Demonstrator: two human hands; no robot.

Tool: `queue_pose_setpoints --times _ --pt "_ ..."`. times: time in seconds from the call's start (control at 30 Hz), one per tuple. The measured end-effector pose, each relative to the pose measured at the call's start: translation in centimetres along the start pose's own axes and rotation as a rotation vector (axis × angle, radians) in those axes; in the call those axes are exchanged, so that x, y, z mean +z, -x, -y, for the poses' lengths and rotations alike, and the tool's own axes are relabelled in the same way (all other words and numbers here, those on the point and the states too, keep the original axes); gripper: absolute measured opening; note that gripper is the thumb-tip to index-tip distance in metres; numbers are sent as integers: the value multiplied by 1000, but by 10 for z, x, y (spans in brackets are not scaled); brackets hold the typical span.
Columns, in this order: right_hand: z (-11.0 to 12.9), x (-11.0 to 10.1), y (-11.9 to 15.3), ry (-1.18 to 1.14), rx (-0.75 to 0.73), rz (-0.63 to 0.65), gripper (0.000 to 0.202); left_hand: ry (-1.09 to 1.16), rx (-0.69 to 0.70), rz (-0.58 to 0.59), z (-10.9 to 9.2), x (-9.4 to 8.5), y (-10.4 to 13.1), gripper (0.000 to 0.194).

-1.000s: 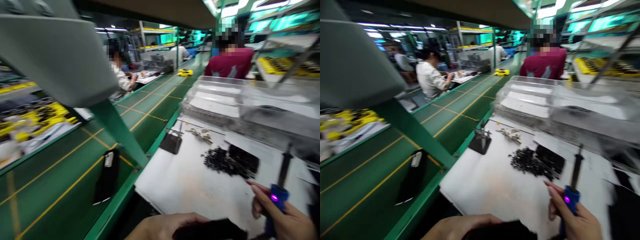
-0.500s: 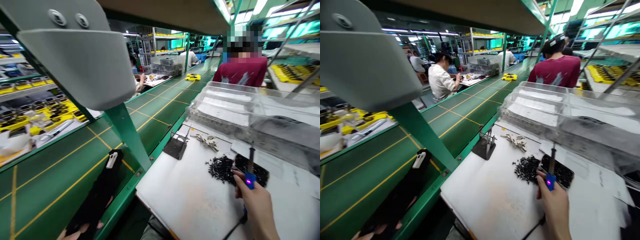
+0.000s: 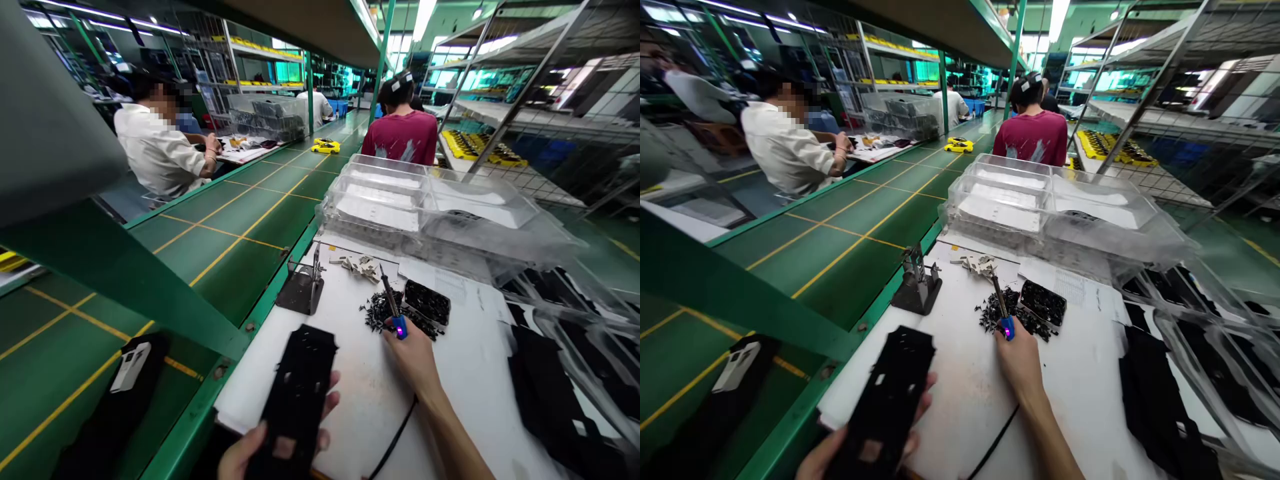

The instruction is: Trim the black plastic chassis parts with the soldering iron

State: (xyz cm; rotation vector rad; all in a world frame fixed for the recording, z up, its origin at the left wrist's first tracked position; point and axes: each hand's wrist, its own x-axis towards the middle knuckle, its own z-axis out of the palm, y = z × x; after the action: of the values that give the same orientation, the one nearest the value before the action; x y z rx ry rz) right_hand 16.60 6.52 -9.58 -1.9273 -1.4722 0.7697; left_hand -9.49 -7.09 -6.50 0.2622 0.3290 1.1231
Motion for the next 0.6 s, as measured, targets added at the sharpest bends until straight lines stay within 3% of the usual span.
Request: queue_pose_setpoints --times 0.1,0.2,0.3,0.6 --pt "6 7 -4 25 -24 44 18 22 7 80 11 6 -43 64" --pt "8 12 -9 61 -24 54 14 112 2 78 13 0 -65 62" --pt "7 15 -11 86 -13 54 12 166 -48 47 13 -9 -72 71" --pt "11 12 -14 126 -13 68 8 218 -107 -128 31 -9 -85 53"
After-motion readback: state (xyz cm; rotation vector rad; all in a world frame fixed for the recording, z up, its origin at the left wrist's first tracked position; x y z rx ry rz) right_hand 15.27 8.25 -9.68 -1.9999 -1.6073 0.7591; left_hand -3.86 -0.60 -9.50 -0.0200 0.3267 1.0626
